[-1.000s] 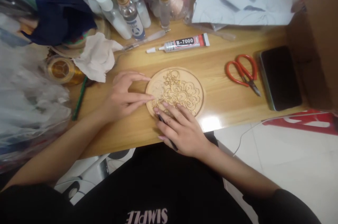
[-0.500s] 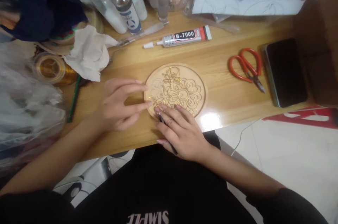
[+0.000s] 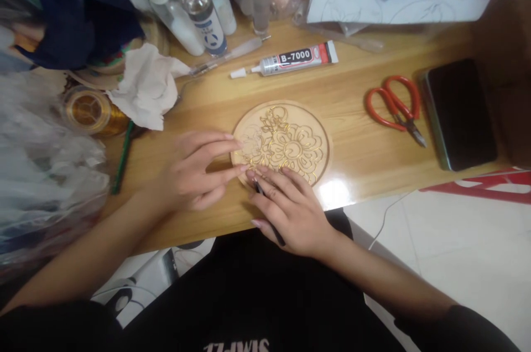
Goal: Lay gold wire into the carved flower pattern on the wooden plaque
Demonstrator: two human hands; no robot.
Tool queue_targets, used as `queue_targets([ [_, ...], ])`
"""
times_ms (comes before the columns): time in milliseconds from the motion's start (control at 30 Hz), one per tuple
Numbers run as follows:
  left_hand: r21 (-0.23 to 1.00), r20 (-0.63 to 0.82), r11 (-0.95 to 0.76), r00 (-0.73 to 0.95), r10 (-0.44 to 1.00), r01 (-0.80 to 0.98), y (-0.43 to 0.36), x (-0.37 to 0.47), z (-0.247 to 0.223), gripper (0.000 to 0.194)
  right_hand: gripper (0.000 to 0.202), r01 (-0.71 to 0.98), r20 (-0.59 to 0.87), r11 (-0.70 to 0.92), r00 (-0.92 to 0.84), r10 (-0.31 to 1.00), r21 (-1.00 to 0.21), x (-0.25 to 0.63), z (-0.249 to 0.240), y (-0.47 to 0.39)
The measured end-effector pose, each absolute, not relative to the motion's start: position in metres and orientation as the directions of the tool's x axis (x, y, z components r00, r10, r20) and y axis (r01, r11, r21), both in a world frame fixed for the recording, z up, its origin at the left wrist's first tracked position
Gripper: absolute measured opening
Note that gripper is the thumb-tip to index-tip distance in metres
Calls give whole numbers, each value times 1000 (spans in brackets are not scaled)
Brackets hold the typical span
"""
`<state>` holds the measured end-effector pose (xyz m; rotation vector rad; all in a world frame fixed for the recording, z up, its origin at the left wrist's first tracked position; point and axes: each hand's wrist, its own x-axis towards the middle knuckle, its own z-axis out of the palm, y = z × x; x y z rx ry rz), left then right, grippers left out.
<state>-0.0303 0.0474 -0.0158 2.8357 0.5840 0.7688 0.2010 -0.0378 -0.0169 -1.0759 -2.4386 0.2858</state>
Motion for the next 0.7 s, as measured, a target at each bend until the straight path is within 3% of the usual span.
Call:
queue_targets([
  [200, 227, 465, -921, 795, 389, 318, 48, -31, -17, 28, 24, 649, 360, 653, -545, 757, -390, 203, -20, -39],
  [700, 336, 418, -877, 781, 465, 342, 44, -32, -19, 27, 28, 675, 378, 659, -545, 749, -332, 201, -21, -41],
])
